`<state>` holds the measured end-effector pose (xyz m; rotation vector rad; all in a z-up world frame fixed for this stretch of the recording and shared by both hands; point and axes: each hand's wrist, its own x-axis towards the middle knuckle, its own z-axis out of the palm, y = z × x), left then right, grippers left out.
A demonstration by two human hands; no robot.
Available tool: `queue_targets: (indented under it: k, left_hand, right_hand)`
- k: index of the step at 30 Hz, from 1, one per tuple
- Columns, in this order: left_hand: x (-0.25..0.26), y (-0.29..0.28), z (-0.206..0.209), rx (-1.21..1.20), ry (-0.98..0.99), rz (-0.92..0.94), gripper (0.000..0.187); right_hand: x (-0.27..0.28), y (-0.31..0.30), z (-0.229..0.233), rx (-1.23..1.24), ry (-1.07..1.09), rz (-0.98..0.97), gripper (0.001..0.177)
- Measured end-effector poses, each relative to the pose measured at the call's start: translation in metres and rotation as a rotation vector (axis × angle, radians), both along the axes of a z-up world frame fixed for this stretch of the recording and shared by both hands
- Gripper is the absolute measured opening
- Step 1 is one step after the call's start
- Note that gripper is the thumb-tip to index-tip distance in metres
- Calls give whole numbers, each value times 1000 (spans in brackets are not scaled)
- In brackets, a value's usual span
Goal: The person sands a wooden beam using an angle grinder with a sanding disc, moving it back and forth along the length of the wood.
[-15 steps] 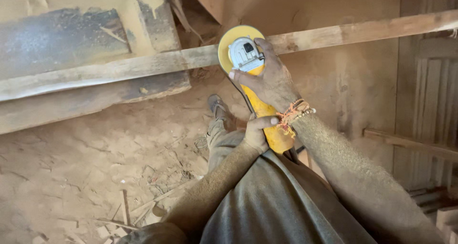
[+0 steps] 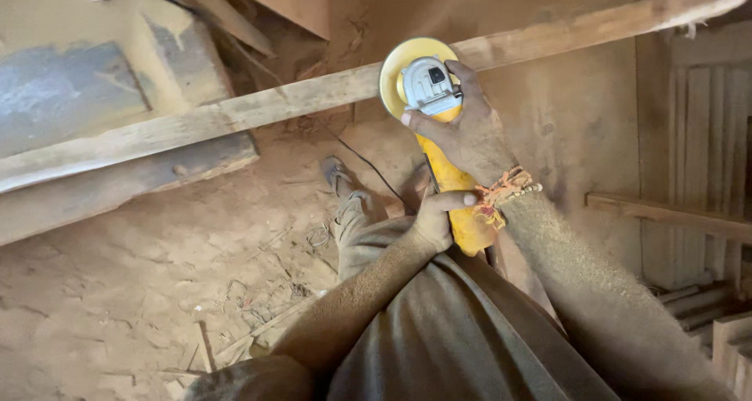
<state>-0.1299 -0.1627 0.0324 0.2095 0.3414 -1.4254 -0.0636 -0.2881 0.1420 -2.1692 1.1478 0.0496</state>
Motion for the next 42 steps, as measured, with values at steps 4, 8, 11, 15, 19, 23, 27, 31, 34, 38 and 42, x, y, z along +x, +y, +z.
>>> queue_targets:
  k: [4,8,11,15,19,23,27,31,34,38,42]
  left_hand:
    - [-20,-22,-7,-27,8,-77,41]
    - [-35,-43,-10,-32,2,-109,34]
    - [-35,-61,-3,4,-21,-138,35]
    - [-40,-86,4,-21,-2,-211,35]
    - [-53,-111,12,14,-42,-229,37]
    - [-65,-135,20,-25,-6,-259,36]
    - [-75,-160,29,-16,-90,-219,34]
    - [-84,-186,42,-27,-103,-250,35]
    - [-92,-202,50,14,-153,-264,37]
    - [-100,-226,51,-9,-205,-322,37]
    - [-110,-247,57,-36,-157,-366,38]
  right_hand:
    - [-16,-27,4,22,29,-27,101]
    - [-31,-47,11,22,-57,-3,99]
    - [-36,-64,17,22,-39,-33,98]
    - [-50,-88,24,96,-84,-120,95]
    - [-75,-116,25,93,-203,-100,91]
    - [-100,-140,27,111,-308,-113,89]
    - [-117,-162,36,60,-285,-201,85]
    - [-134,-190,43,38,-217,-293,89]
    - [-150,-207,47,0,-213,-300,85]
    - [-165,-226,47,58,-347,-359,82]
    - [-181,-246,50,77,-391,-391,81]
